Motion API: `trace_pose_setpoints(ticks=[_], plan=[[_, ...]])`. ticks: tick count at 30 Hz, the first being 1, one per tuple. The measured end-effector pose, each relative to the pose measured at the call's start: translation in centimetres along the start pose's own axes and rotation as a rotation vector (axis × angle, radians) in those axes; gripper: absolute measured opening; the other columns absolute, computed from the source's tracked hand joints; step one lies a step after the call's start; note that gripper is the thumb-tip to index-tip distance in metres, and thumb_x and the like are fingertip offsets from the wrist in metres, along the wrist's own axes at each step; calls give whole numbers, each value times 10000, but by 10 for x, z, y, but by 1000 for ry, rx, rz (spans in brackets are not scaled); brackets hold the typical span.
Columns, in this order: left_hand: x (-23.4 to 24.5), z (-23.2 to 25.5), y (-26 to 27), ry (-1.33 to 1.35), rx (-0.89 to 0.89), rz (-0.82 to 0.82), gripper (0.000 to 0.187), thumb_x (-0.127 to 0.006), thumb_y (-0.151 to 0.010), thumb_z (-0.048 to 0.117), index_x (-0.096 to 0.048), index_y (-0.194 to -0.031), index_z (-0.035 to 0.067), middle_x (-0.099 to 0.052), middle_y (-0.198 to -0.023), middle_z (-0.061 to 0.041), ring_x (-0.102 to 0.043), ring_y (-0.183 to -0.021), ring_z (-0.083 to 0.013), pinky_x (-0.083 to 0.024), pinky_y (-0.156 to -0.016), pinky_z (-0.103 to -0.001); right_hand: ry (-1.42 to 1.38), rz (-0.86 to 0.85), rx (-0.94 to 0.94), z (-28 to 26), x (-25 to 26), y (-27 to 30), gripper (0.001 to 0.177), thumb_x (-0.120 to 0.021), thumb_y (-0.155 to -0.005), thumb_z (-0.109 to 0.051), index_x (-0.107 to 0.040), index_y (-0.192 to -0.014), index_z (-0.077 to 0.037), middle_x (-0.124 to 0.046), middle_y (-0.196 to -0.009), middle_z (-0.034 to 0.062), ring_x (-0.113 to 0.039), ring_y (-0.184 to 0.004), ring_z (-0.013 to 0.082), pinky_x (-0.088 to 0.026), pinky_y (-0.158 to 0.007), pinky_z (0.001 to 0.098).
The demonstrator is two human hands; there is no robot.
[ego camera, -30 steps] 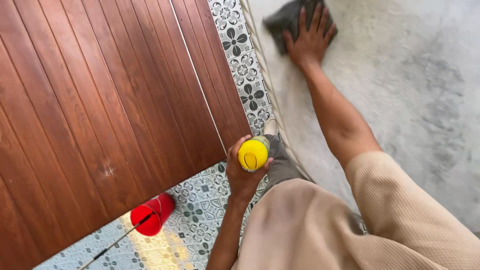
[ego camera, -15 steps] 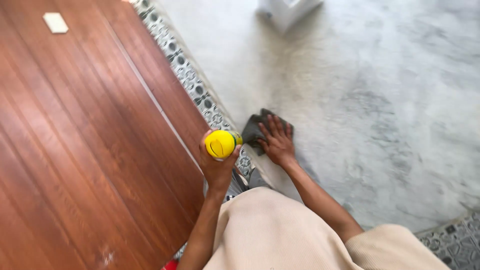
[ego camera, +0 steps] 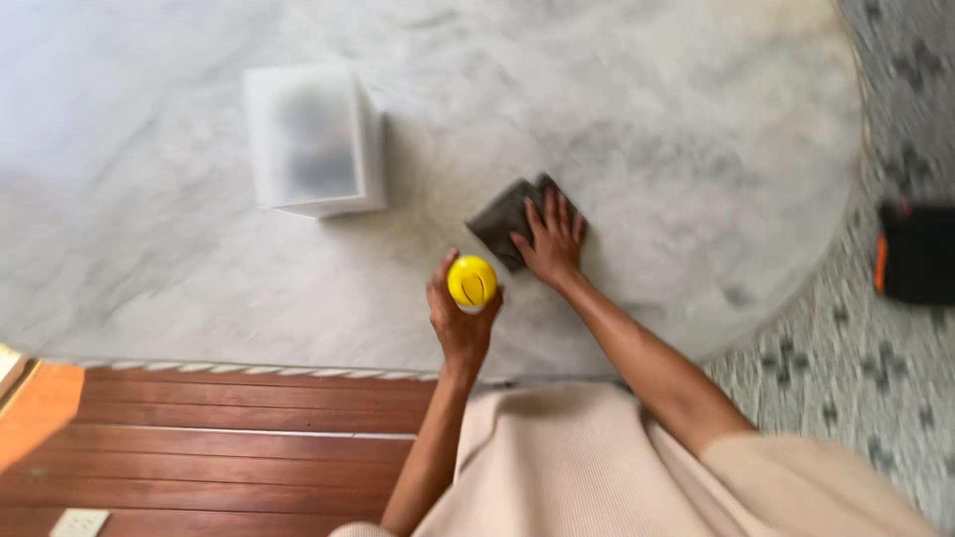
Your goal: The person organizes various items on a round marble table, including a red case, a remote control, and a woven basket. They place the items into a light blue caddy and then move the caddy and other objects to a metal cart. The person also wipes the table surface with a cloth and a spray bottle.
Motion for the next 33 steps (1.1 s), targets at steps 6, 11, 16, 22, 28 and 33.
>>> trace_pose_setpoints(ticks=[6, 11, 16, 22, 28, 33], plan=[[11, -42, -35, 64, -59, -99, 788, -911, -727, 126, -521, -1409, 57, -630, -1352, -124, -600, -1226, -346, -473, -1078, -477, -352, -88, 32, -43, -26, -42, 557, -461, -1052, -630, -518, -1510, -318, -176, -1720, 7, -110, -1589, 257, -30, -1242, 621], [19, -78, -36, 46, 13, -225, 928, -907, -760, 197, -391, -1512, 25, -592, -1409, -106, -541, -1310, -309, -446, -1129, -433, -760, 137, -83, -99, 30, -61, 397, -584, -1063, -516, -683, -1326, -236, -703, -1273, 4, -643, -1222, 218, -445, -1081, 459], [44, -103, -34, 43, -14, -432, 1271, -946, -651, 317, -139, -1589, 28, -384, -1562, -202, -459, -1412, -388, -425, -1176, -477, -1142, -199, 10, -181, 55, -118, 615, -559, -984, -545, -526, -1437, -131, -622, -1383, 100, -595, -1290, 235, -457, -1087, 414], [126, -123, -115, 63, -90, -5, 800, -397, -1019, 684, -267, -1552, 101, -460, -1510, -111, -495, -1393, -265, -419, -1196, -417, -1189, -586, 3, -253, 54, -140, 1121, -266, -761, -878, -110, -1613, -168, -206, -1701, 119, -257, -1553, 314, -297, -1212, 509], [123, -215, -227, 508, 562, -138, 767, -321, -1001, 694, -412, -1530, 146, -475, -1534, -205, -438, -1445, -383, -328, -1190, -543, -1213, -574, -35, -263, 39, -139, 1016, -184, -829, -810, -181, -1615, -166, -210, -1698, 120, -276, -1541, 330, -274, -1220, 495], [92, -208, -227, 646, 680, -215, 702, -422, -1049, 660, -539, -1468, 109, -612, -1418, -194, -564, -1338, -377, -415, -1108, -554, -1324, -466, -7, -246, 47, -144, 976, -215, -893, -817, -194, -1625, -172, -201, -1696, 132, -251, -1545, 367, -196, -1244, 549]])
Point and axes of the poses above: each hand's wrist, its own y-axis away from the middle knuckle, its own x-axis out of the back of the hand, z = x × y, the point moved 2 cm from there along -y, towards the middle knuckle
